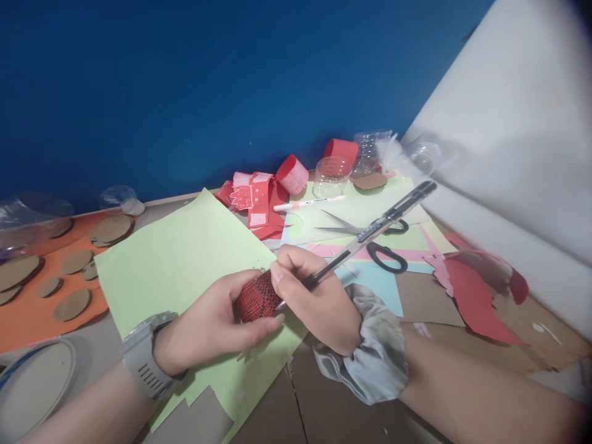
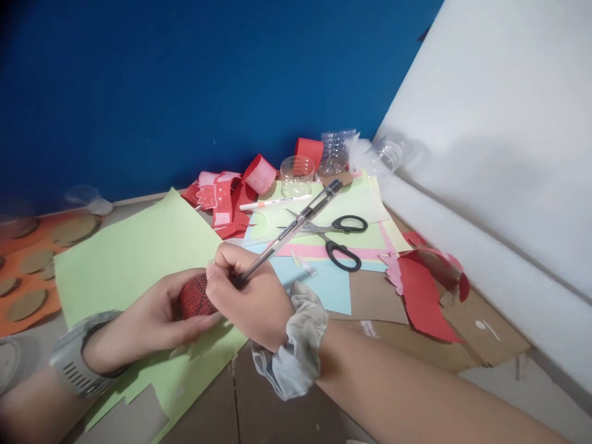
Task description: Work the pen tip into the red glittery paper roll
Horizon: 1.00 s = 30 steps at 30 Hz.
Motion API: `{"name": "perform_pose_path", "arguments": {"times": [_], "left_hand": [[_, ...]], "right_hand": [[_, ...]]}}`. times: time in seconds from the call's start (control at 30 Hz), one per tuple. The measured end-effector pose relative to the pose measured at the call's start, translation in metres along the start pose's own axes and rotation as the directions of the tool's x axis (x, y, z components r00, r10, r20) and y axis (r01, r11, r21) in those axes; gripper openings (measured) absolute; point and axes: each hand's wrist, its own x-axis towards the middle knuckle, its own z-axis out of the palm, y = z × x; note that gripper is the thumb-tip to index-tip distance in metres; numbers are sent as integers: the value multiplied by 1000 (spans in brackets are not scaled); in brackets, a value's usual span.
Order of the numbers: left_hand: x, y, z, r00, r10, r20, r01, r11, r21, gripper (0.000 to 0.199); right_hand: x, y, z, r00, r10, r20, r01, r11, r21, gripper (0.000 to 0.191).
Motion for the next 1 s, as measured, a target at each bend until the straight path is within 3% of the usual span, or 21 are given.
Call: {"name": "perform_pose_path", "arguments": {"times": [0.33,0.67,1.0], "left_hand": [[0,-1,1,1000,22,-17,-20,995,93,27],[0,-1,0,999,44,23,-45,998,47,24],[0,2,-1,997,74,29,-75,997,36,18]], "right_hand": [[-3,3,2,995,-76,-67,78,997,21,33],[-3,3,0,995,-98,14,99,994,-39,31],[-5,3,0,991,-133,18,134,988,-76,29]]}}
